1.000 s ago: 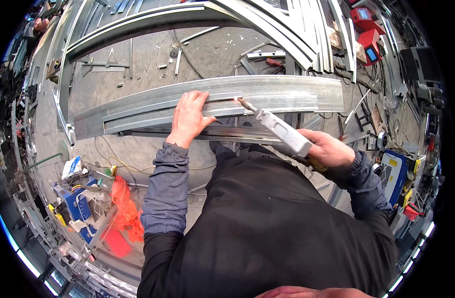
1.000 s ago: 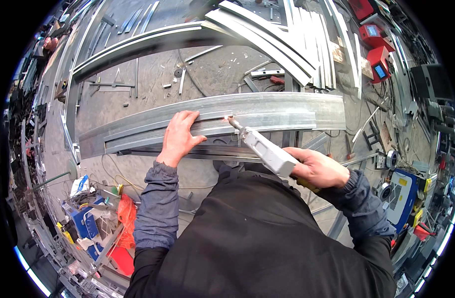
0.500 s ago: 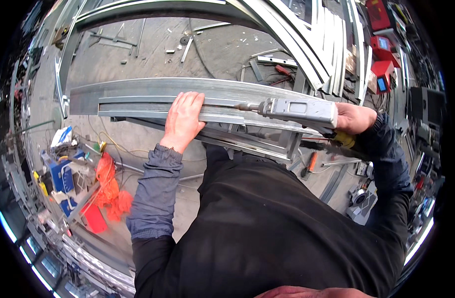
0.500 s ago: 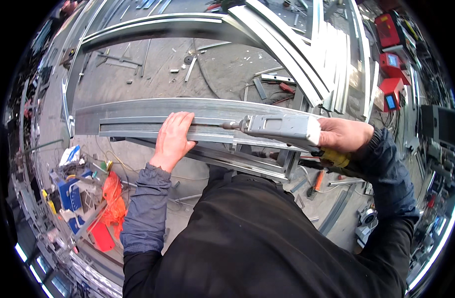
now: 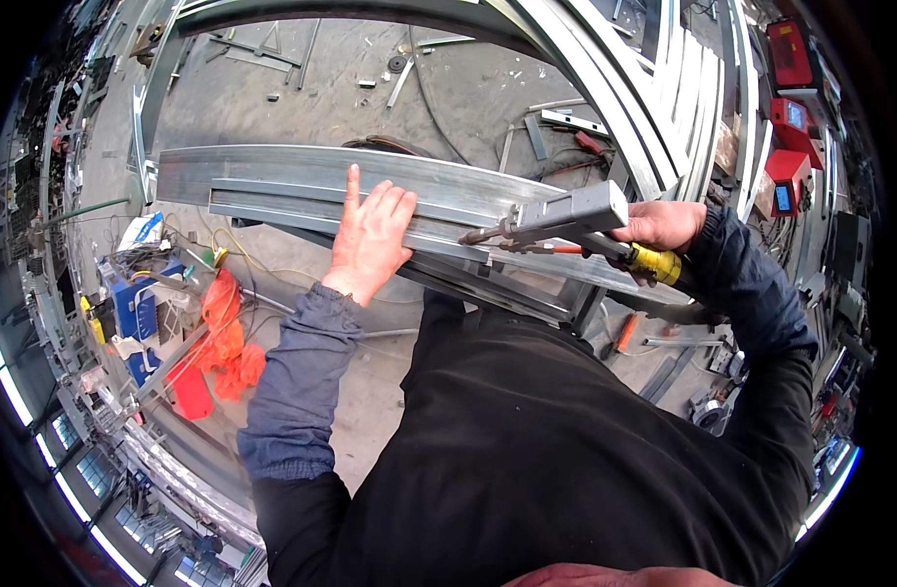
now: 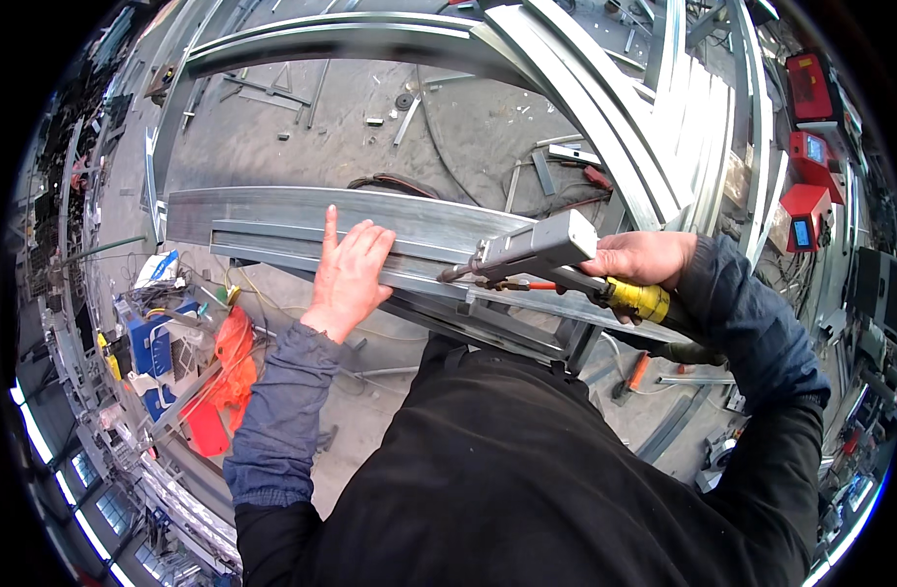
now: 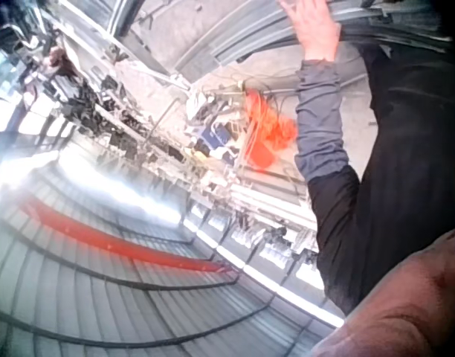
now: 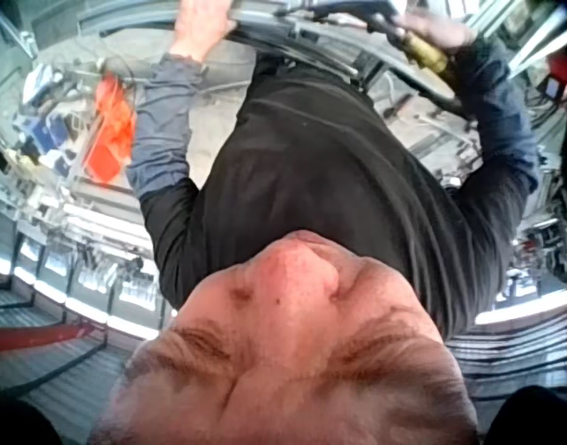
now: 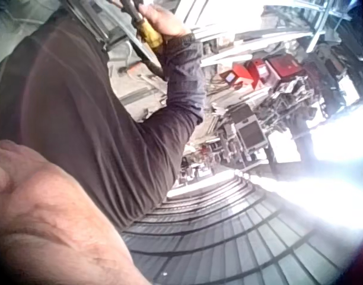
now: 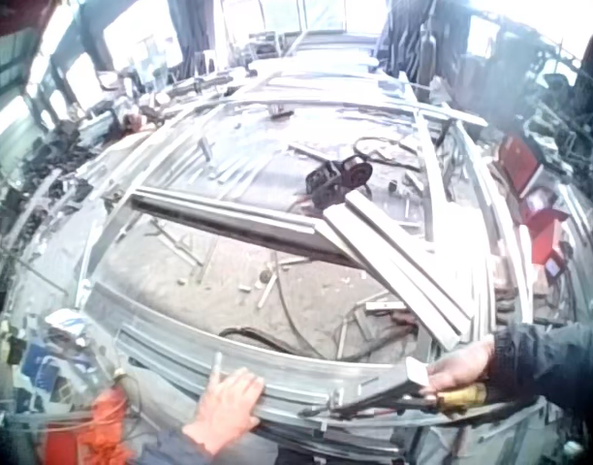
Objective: The person welds two aluminum profiles together using a handheld welding torch. They align the pieces, apply welds along the seam, and reposition the assembly to complete the joint.
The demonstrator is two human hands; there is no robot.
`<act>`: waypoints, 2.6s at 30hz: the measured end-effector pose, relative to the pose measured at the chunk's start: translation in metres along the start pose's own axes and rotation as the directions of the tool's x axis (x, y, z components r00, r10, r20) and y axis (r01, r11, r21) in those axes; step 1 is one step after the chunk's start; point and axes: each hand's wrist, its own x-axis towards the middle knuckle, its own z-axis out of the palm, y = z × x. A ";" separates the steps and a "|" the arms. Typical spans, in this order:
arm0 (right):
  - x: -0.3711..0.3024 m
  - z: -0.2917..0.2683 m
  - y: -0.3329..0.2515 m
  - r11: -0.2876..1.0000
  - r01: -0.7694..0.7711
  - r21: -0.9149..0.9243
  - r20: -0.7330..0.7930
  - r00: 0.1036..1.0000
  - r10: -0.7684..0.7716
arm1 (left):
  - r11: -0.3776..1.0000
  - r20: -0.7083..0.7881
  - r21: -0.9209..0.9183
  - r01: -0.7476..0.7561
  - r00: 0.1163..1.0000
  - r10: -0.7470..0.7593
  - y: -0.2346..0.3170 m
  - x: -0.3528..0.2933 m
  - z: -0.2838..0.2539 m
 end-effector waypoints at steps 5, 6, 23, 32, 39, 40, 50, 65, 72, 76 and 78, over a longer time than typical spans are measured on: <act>0.014 -0.016 0.005 0.997 -0.011 0.081 0.179 0.984 -0.004 | 1.000 0.004 -0.024 0.000 1.000 0.000 0.001 0.002 -0.005; 0.017 -0.020 0.009 0.999 0.009 0.046 0.182 0.983 -0.017 | 1.000 0.004 -0.026 -0.001 1.000 0.001 0.002 0.002 -0.005; 0.021 -0.033 0.009 1.000 0.015 -0.003 0.270 0.963 -0.013 | 0.999 0.013 -0.043 0.024 1.000 -0.024 0.007 0.001 -0.007; 0.022 -0.037 0.011 0.999 -0.019 -0.036 0.212 0.977 0.027 | 1.000 0.055 -0.011 0.026 0.998 -0.025 0.005 0.001 -0.008; 0.022 -0.035 0.013 1.000 -0.009 -0.009 0.240 0.971 0.011 | 0.998 0.039 -0.049 0.031 0.999 -0.029 0.003 0.001 -0.008; 0.021 -0.035 0.012 1.000 -0.016 -0.015 0.237 0.971 0.020 | 0.998 0.035 -0.051 0.029 0.999 -0.027 0.002 0.000 -0.006; 0.020 -0.036 0.019 1.000 -0.015 0.012 0.219 0.976 0.012 | 0.996 0.019 -0.082 0.024 1.000 -0.023 -0.002 0.001 -0.004; 0.006 -0.029 0.028 0.996 0.095 0.000 0.172 0.981 -0.093 | 0.994 0.030 -0.099 0.038 0.999 -0.035 -0.006 0.003 -0.001; -0.037 -0.036 0.066 0.925 0.358 0.127 -0.075 0.934 -0.351 | 0.995 0.018 -0.093 0.036 0.999 -0.034 -0.005 -0.003 0.004; -0.027 -0.029 0.070 0.893 0.450 0.018 -0.409 0.818 -0.404 | 0.989 -0.016 -0.143 0.029 0.999 -0.032 -0.003 -0.001 0.003; -0.015 -0.023 0.055 0.899 0.434 -0.050 -0.492 0.773 -0.401 | 0.988 -0.049 -0.152 0.017 0.998 -0.025 -0.003 -0.001 0.004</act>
